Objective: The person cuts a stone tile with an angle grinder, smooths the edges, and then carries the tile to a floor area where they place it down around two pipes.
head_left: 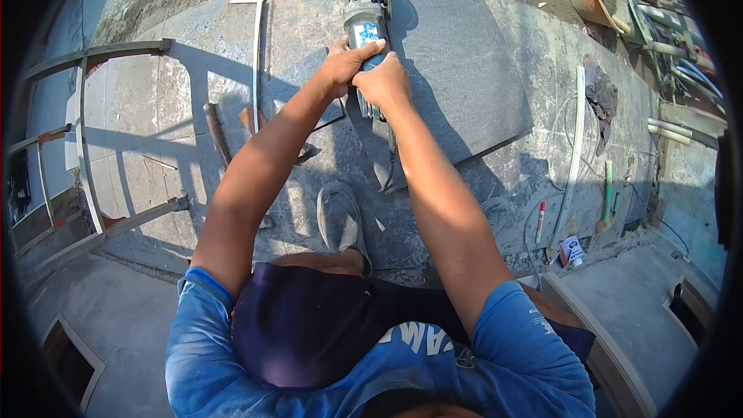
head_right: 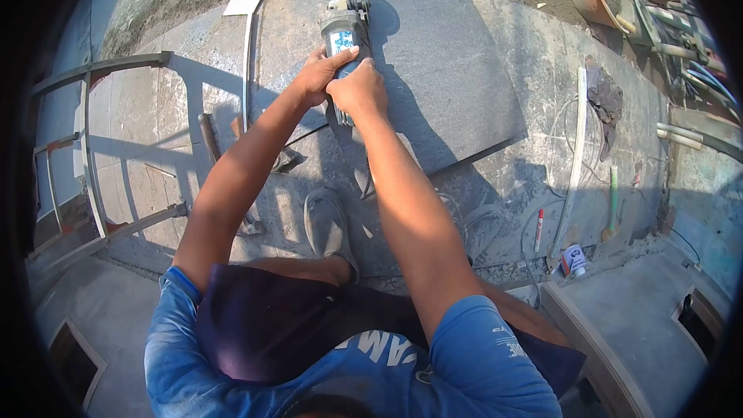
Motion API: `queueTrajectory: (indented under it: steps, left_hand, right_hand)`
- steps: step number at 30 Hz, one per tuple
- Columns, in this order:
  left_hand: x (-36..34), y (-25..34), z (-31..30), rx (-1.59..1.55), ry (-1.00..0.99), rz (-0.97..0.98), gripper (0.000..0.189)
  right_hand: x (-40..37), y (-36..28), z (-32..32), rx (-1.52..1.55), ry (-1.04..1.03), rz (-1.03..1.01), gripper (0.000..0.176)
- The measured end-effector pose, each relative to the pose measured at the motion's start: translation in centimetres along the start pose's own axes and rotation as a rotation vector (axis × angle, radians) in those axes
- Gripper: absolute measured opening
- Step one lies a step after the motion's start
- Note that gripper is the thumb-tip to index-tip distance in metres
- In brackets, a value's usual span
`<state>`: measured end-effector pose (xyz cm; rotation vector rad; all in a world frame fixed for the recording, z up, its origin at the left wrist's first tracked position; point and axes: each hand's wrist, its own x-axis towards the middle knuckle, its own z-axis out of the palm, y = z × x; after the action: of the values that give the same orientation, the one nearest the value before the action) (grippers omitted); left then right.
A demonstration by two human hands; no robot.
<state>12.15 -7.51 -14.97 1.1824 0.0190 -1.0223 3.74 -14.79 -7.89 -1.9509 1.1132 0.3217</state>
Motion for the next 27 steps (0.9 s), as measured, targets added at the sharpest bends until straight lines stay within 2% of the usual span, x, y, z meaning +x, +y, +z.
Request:
queueTrajectory:
  steps: [10,27]
  left_hand:
    - [-0.6,0.3,0.4,0.037,-0.003,0.004,0.04]
    - [-1.4,0.3,0.6,0.033,-0.004,-0.009,0.043]
  right_hand:
    - [-0.3,0.0,-0.2,0.009,-0.015,0.017,0.065]
    - [-1.0,0.2,-0.2,-0.004,-0.02,0.017,0.067]
